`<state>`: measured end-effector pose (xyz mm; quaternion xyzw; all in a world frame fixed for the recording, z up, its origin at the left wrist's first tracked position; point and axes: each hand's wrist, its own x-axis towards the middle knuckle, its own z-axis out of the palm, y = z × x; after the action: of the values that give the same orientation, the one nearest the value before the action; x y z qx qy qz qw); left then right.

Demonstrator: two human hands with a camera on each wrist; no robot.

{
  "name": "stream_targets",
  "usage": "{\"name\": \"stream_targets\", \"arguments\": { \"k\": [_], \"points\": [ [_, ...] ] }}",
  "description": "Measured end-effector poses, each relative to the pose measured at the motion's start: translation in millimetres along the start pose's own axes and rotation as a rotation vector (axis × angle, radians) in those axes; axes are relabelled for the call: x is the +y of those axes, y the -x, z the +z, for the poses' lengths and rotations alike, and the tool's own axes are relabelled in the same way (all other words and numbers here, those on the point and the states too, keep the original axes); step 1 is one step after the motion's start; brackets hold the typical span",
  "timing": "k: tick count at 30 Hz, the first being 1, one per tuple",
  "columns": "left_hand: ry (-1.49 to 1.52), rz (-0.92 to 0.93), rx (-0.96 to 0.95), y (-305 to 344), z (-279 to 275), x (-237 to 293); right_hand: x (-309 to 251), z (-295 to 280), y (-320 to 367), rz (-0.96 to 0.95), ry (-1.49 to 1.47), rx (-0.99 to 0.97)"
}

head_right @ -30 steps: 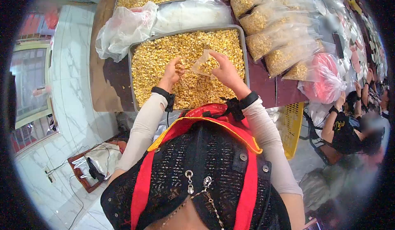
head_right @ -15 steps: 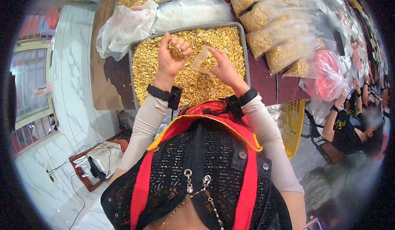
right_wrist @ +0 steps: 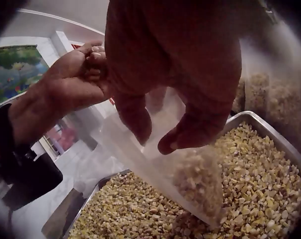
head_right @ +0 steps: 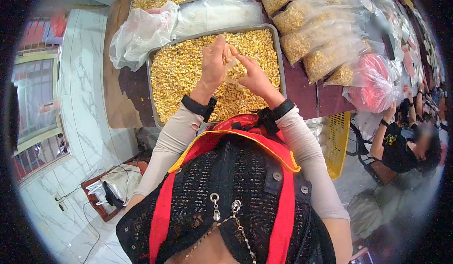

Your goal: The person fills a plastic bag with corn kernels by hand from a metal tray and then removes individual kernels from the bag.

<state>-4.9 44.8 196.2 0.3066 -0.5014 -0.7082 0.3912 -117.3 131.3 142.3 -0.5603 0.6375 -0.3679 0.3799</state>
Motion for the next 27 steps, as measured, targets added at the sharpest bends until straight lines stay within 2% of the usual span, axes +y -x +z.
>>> {"name": "stream_targets", "arguments": {
  "k": [2,4,7,9,10,12,13,15,16,18,19,21,22,24,25,27],
  "points": [
    [0.012,0.006,-0.006,-0.6,0.0,-5.4,0.5,0.2,0.7,-0.027,0.036,0.009],
    [0.026,0.012,-0.012,-1.9,0.3,-6.1,-1.0,-0.8,0.8,0.05,-0.017,-0.015],
    [0.175,-0.002,0.04,-4.4,-3.9,-5.0,-3.0,-2.8,0.7,-0.012,0.013,-0.006],
    [0.466,-0.006,0.092,-10.5,-13.5,-4.5,5.6,0.8,-0.1,-0.02,0.051,0.01],
    [0.466,-0.005,0.093,-15.0,-23.8,-7.5,6.5,1.3,-0.5,-0.029,0.089,0.025],
    [0.51,-0.181,0.336,-23.7,-54.8,-26.4,3.5,-3.2,1.0,0.006,0.018,-0.004],
    [0.512,-0.182,0.337,-26.7,-71.7,-43.2,1.8,-5.2,1.9,0.042,-0.054,-0.032],
    [0.029,-0.327,0.381,-25.5,-108.4,-87.5,3.7,-9.1,3.8,0.06,-0.061,-0.028],
    [0.029,-0.326,0.382,-18.3,-125.7,-110.3,4.7,-10.6,3.9,0.077,-0.069,-0.022],
    [-0.784,-0.34,0.303,-0.7,-150.3,-147.7,6.2,-11.9,5.1,0.085,-0.056,-0.01],
    [-0.782,-0.341,0.301,7.2,-152.0,-155.4,7.1,-12.4,5.5,0.093,-0.042,0.002],
    [-1.341,0.047,-0.136,28.3,-149.9,-167.4,9.4,-12.5,5.8,0.079,-0.023,0.008],
    [-1.34,0.046,-0.133,40.7,-139.3,-161.1,9.0,-12.2,5.3,0.06,-0.006,0.013],
    [-1.603,0.201,-0.351,56.7,-115.1,-143.9,3.9,-13.5,3.2,0.079,-0.002,-0.005],
    [-1.648,0.038,-0.495,54.4,-107.5,-132.7,1.7,-13.9,2.0,0.101,0.002,-0.019],
    [-1.607,0.068,-0.547,49.1,-118.3,-142.8,4.2,-12.5,1.4,0.1,-0.015,-0.023]
  ]
}}
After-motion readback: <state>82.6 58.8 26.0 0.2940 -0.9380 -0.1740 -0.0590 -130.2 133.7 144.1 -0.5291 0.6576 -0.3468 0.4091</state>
